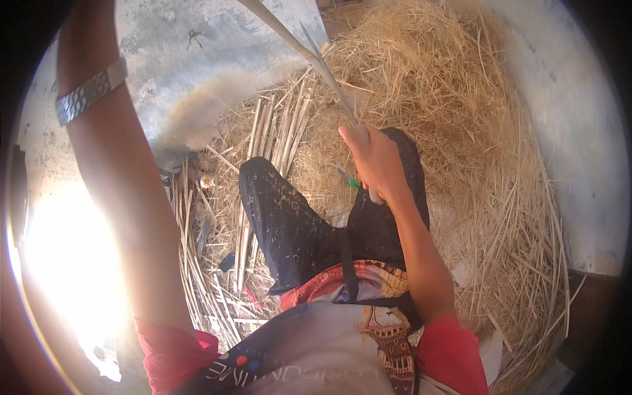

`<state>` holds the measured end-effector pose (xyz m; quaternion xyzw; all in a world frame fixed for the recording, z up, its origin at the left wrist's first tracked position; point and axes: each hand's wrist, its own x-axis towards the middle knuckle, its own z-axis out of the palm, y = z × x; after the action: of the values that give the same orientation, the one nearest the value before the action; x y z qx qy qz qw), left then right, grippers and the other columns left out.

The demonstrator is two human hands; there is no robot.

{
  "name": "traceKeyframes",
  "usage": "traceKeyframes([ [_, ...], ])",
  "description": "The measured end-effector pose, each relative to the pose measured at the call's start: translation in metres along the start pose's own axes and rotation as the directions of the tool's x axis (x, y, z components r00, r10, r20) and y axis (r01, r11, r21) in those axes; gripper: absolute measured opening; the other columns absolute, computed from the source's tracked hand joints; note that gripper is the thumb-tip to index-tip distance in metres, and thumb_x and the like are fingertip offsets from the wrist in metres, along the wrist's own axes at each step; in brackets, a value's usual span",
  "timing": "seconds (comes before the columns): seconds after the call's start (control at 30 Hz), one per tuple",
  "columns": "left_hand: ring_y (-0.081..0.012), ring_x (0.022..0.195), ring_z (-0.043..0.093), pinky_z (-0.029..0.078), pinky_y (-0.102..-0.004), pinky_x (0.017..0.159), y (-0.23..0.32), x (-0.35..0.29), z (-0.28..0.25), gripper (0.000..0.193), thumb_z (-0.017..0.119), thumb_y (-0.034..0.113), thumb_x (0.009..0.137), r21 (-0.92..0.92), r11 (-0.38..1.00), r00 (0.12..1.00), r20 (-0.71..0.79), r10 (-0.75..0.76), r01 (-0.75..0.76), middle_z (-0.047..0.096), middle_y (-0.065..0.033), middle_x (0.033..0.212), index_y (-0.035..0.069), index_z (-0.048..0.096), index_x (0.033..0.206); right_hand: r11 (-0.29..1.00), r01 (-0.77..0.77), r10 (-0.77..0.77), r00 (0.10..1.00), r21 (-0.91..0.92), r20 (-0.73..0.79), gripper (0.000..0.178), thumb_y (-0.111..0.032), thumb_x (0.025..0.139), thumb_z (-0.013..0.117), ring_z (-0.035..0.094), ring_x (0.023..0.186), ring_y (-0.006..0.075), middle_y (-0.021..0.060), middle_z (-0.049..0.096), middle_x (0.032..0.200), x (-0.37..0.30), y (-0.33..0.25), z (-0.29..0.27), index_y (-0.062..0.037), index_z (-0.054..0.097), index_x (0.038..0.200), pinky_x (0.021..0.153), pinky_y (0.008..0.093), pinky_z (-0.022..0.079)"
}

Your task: The person sits on a straw-covered floor and uses a knife to split long bamboo sticks into thin strips. They hold the bamboo with a gloved left hand and repeatedly strike it with the knife in their right hand to separate the fibers.

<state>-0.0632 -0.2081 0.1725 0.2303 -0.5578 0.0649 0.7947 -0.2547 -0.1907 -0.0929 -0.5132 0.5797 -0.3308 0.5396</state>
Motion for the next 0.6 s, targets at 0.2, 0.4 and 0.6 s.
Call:
traceKeyframes([
  [0.2, -0.0119, 0.036, 0.042, 0.035, -0.0277, 0.033, 0.038, -0.069, -0.019, 0.036, 0.058, 0.037, 0.092, -0.029, 0.999, 0.998, -0.045, -0.041, 0.040, 0.045, 0.0000, 0.047, 0.012, 0.053, 0.066, 1.000, 0.021, -0.022, 0.999, -0.015, -0.041, 0.050, -0.049, 0.094, 0.058, 0.046, 0.036, 0.0126, 0.0029, 0.049, 0.052, -0.008, -0.005, -0.020, 0.0007, 0.060, 0.093, 0.037, 0.0304, 0.039],
  [0.4, -0.0120, 0.036, 0.042, 0.035, -0.0279, 0.033, 0.017, -0.049, 0.020, 0.036, 0.058, 0.036, 0.091, -0.061, 0.997, 0.999, -0.029, -0.044, 0.042, 0.046, -0.0004, 0.048, 0.012, 0.053, 0.066, 0.976, 0.038, 0.022, 0.962, 0.215, -0.271, 0.048, -0.050, 0.095, 0.059, 0.043, 0.036, 0.0097, -0.0005, 0.045, 0.052, 0.001, 0.011, -0.036, -0.0016, 0.059, 0.089, 0.034, 0.0271, 0.036],
  [0.6, -0.0121, 0.036, 0.042, 0.035, -0.0281, 0.033, -0.016, -0.014, 0.062, 0.035, 0.058, 0.036, 0.091, -0.107, 0.992, 0.996, -0.053, -0.074, 0.068, 0.046, -0.0007, 0.048, 0.011, 0.053, 0.066, 0.979, 0.068, -0.032, 0.982, 0.193, -0.188, 0.050, -0.052, 0.096, 0.057, 0.042, 0.036, 0.0067, -0.0012, 0.046, 0.052, -0.007, 0.007, -0.052, -0.0035, 0.058, 0.086, 0.034, 0.0255, 0.035],
])
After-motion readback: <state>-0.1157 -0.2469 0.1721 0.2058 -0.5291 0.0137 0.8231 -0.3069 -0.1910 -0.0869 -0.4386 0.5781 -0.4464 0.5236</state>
